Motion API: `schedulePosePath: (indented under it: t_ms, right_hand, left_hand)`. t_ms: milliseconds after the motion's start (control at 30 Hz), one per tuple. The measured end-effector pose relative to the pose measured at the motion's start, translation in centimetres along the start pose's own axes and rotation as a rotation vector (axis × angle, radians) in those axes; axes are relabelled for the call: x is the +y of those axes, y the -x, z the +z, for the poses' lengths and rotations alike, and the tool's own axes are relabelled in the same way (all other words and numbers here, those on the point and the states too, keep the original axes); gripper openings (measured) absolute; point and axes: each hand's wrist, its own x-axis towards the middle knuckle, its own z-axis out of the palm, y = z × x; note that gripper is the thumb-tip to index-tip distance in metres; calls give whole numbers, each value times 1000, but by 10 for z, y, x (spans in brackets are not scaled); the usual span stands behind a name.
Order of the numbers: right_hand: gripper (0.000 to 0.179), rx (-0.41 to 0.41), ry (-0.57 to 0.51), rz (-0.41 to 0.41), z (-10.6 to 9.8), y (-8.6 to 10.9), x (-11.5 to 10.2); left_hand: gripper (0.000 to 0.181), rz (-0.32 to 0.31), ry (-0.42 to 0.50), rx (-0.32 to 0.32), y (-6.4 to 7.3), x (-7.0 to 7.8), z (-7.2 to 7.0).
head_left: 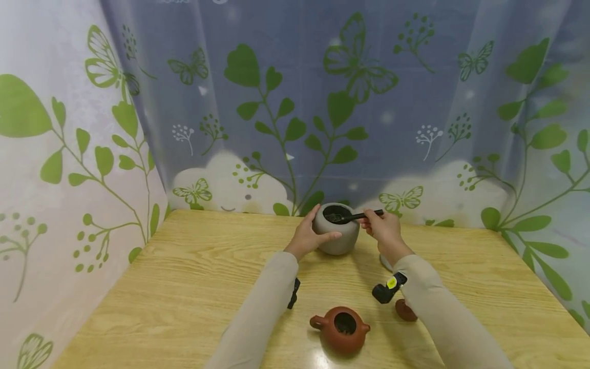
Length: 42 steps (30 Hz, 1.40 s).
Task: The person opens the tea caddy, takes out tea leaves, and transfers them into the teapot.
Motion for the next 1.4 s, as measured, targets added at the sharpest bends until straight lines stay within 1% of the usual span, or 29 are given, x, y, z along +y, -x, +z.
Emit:
schedulePosePath:
  t_ms: [300,567,733,867,1000,1100,1267,1400]
  right_hand:
    - [26,-3,-47,11,-6,2,-5]
    - [40,-21,-93,24,-12,8,-12]
    - [40,-51,-106,31,-17,13,-17]
    - [38,-80,-115,31,-22,22,-20]
    - [32,-107,-117,26,-27,33,-22]
    - [28,-145,-111,18,-31,40,-22]
    - [27,-212,-88,11,-39,54,-18]
    - [28,-239,-63,20,-44,68,-13]
  left_hand:
    - [102,3,20,-6,1,0,0]
    - [103,8,20,-10,-1,-3,1]
    - [103,9,22,-8,-3,-4,1]
    - [103,4,25,-11,-3,-4,2]
    - [103,-8,33,-12,-2,-2,2]
    - [103,-19,38,-9,-1,-1,1]
    - [96,-1,61,-1,0,1,1]
    - [95,10,55,0,-1,0,2]
